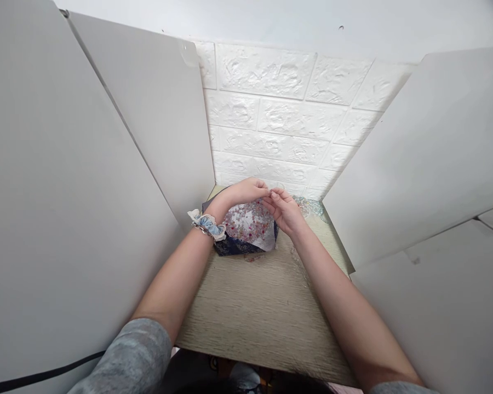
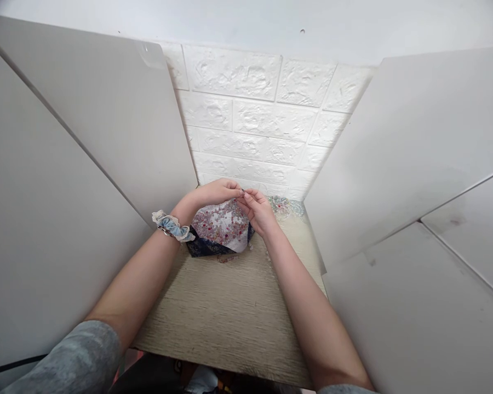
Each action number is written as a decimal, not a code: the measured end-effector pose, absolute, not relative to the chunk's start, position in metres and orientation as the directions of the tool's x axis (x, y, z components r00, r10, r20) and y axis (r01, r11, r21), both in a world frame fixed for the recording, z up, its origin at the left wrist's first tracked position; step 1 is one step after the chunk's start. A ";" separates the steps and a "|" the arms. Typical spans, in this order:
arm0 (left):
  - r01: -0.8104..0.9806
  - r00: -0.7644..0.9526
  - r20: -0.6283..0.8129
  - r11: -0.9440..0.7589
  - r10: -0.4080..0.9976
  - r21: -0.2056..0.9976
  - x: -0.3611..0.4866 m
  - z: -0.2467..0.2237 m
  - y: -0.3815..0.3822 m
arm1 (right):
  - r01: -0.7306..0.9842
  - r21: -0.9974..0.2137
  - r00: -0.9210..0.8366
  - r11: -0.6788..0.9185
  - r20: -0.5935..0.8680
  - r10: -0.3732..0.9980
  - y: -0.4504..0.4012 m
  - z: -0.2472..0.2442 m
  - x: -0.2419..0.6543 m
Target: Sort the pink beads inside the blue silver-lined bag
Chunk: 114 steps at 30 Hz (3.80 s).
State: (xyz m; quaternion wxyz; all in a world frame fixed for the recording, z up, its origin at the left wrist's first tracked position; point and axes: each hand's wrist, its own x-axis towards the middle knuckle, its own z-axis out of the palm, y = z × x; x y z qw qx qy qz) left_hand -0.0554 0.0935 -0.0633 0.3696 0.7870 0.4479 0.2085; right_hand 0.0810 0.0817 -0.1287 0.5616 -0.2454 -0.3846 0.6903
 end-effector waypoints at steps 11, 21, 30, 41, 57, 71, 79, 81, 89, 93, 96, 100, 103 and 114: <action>0.557 0.528 0.001 -0.347 0.849 0.755 -0.055 -0.063 0.092 | -0.539 -0.841 -0.252 -0.050 0.104 0.962 0.083 -0.132 0.081; 0.607 0.514 -0.016 -0.351 0.857 0.713 -0.056 -0.066 0.094 | -0.512 -0.858 -0.218 -0.031 0.095 0.971 0.082 -0.131 0.079; 0.565 0.513 -0.037 -0.305 0.857 0.767 -0.059 -0.064 0.093 | -0.296 -0.925 0.020 0.238 0.243 0.970 0.081 -0.132 0.074; 0.445 0.554 -0.003 -0.293 0.832 0.846 -0.054 -0.052 0.080 | 0.330 -0.756 -0.078 0.565 0.574 0.815 0.075 -0.120 0.073; 0.346 0.532 -0.062 -0.150 0.844 0.926 -0.057 -0.053 0.082 | 0.454 -0.704 -0.129 0.546 0.554 0.822 0.074 -0.116 0.082; 0.228 0.440 0.093 -0.211 0.893 0.950 -0.056 -0.052 0.082 | 0.757 -0.177 -0.633 0.629 0.042 0.773 0.055 -0.136 0.056; 0.250 0.412 0.075 -0.191 0.908 0.949 -0.056 -0.053 0.084 | 0.772 -0.126 -0.626 0.623 0.016 0.779 0.052 -0.137 0.055; 0.259 0.410 0.070 -0.190 0.909 0.947 -0.055 -0.052 0.084 | 0.774 -0.134 -0.622 0.618 0.015 0.783 0.052 -0.138 0.054; 0.307 0.395 0.062 -0.195 0.917 0.932 -0.053 -0.051 0.082 | 0.766 -0.188 -0.617 0.615 0.053 0.785 0.054 -0.145 0.054; 0.363 0.392 0.022 -0.177 0.920 0.915 -0.053 -0.051 0.083 | 0.729 -0.306 -0.599 0.612 0.148 0.787 0.058 -0.143 0.056; 0.394 0.392 0.010 -0.177 0.920 0.902 -0.053 -0.052 0.083 | 0.622 -0.556 -0.495 0.552 0.267 0.827 0.065 -0.135 0.063; 0.402 0.432 0.010 -0.202 0.902 0.893 -0.054 -0.055 0.085 | 0.207 -0.952 -0.249 0.227 0.174 0.953 0.077 -0.123 0.080; 0.418 0.464 0.005 -0.224 0.886 0.881 -0.053 -0.059 0.088 | -0.229 -0.973 -0.217 0.006 0.057 0.974 0.082 -0.117 0.094; 0.463 0.550 -0.019 -0.286 0.835 0.839 -0.052 -0.056 0.084 | -0.552 -0.812 -0.300 -0.191 -0.020 0.954 0.084 -0.125 0.097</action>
